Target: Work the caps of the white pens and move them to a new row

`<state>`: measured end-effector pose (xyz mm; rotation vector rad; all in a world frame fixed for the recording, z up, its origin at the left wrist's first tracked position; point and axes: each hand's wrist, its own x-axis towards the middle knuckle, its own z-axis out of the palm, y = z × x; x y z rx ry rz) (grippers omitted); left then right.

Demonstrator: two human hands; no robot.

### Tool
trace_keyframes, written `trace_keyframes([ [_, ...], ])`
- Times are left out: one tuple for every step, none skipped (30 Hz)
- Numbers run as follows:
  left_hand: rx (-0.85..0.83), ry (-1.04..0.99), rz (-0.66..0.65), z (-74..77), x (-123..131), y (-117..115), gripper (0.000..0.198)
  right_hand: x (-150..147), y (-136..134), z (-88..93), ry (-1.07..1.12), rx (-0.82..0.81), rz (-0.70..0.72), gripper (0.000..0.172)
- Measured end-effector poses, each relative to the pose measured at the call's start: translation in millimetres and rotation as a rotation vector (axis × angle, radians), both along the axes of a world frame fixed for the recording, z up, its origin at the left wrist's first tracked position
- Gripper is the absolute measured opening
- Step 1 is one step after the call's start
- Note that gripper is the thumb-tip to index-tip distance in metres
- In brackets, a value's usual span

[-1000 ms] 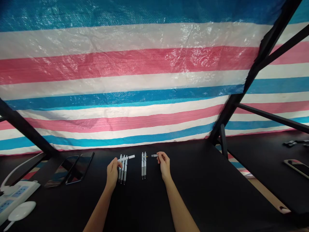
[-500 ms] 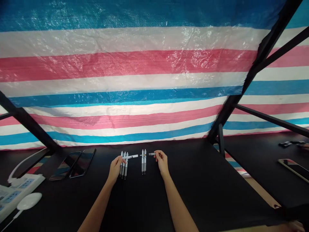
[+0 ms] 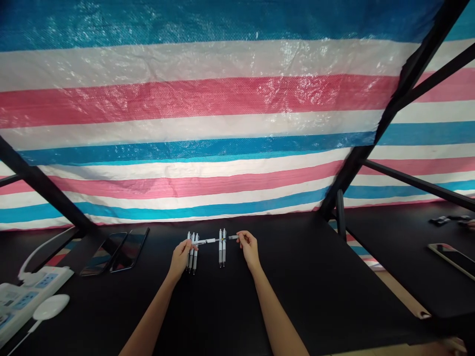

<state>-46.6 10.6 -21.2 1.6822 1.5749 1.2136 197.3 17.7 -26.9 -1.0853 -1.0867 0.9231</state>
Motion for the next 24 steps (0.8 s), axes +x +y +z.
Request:
trace_keyframes([
  [0.002, 0.003, -0.002, 0.2, 0.0, 0.0, 0.049, -0.3, 0.0, 0.2, -0.007, 0.000, 0.002, 0.038],
  [0.006, 0.005, -0.004, 0.3, -0.1, 0.2, 0.049, -0.7, 0.0, 0.5, -0.015, -0.001, 0.006, 0.038],
  [0.011, 0.008, -0.005, 0.2, -0.2, 0.3, 0.049, -1.0, 0.1, 0.7, -0.023, -0.005, 0.013, 0.038],
  [0.016, 0.011, -0.006, 0.1, -0.3, 0.5, 0.048, -1.3, 0.0, 0.9, -0.034, -0.010, 0.024, 0.038],
  [0.022, 0.013, -0.005, 0.0, -0.3, 0.6, 0.048, -1.4, 0.0, 1.1, -0.046, -0.017, 0.039, 0.038],
  [0.026, 0.014, -0.003, 0.0, -0.2, 0.6, 0.047, -1.5, -0.2, 1.3, -0.056, -0.024, 0.057, 0.038],
  [0.026, 0.013, -0.001, 0.1, 0.1, 0.5, 0.046, -1.5, -0.5, 1.4, -0.064, -0.029, 0.081, 0.038],
  [0.027, 0.008, 0.002, 0.3, 0.3, 0.4, 0.045, -1.5, -0.9, 1.5, -0.069, -0.033, 0.105, 0.038],
  [0.025, 0.007, -0.002, 0.5, 0.7, 0.2, 0.044, -1.4, -1.3, 1.5, -0.071, -0.036, 0.129, 0.037],
  [0.022, 0.009, -0.006, 0.8, 1.0, -0.1, 0.044, -1.4, -1.7, 1.4, -0.073, -0.038, 0.154, 0.037],
  [0.018, 0.013, -0.011, 1.0, 1.2, -0.4, 0.043, -1.3, -2.0, 1.3, -0.075, -0.036, 0.174, 0.036],
  [0.012, 0.018, -0.015, 1.1, 1.4, -0.6, 0.043, -1.3, -2.2, 1.1, -0.080, -0.033, 0.192, 0.036],
  [0.006, 0.023, -0.016, 1.2, 1.6, -0.7, 0.043, -1.3, -2.2, 1.0, -0.089, -0.031, 0.206, 0.035],
  [0.001, 0.024, -0.016, 1.2, 1.8, -0.7, 0.042, -1.2, -2.1, 0.9, -0.101, -0.028, 0.218, 0.033],
  [0.001, 0.023, -0.015, 1.2, 2.1, -0.7, 0.041, -1.2, -1.8, 0.9, -0.116, -0.027, 0.225, 0.031],
  [0.005, 0.021, -0.012, 1.2, 2.4, -0.6, 0.041, -1.2, -1.6, 1.0, -0.132, -0.027, 0.231, 0.028],
  [0.013, 0.020, -0.010, 1.2, 2.8, -0.3, 0.041, -1.2, -1.3, 1.3, -0.149, -0.029, 0.236, 0.026],
  [0.024, 0.021, -0.008, 1.2, 3.2, -0.1, 0.041, -1.2, -1.1, 1.8, -0.165, -0.032, 0.239, 0.024],
  [0.035, 0.026, -0.008, 1.2, 3.7, 0.3, 0.041, -1.2, -1.1, 2.4, -0.178, -0.036, 0.239, 0.022],
  [0.045, 0.034, -0.009, 1.2, 4.1, 0.6, 0.041, -1.3, -1.1, 3.2, -0.192, -0.041, 0.240, 0.021],
  [0.051, 0.044, -0.009, 1.0, 4.5, 1.0, 0.040, -1.3, -1.2, 4.0, -0.205, -0.048, 0.241, 0.021],
  [0.057, 0.052, -0.008, 0.7, 4.7, 1.3, 0.040, -1.3, -1.4, 4.7, -0.217, -0.054, 0.240, 0.021],
  [0.061, 0.058, -0.003, 0.3, 4.8, 1.6, 0.039, -1.3, -1.6, 5.4, -0.228, -0.058, 0.238, 0.021],
  [0.064, 0.062, 0.002, -0.2, 4.7, 1.9, 0.039, -1.3, -1.7, 5.9, -0.238, -0.061, 0.238, 0.021],
])
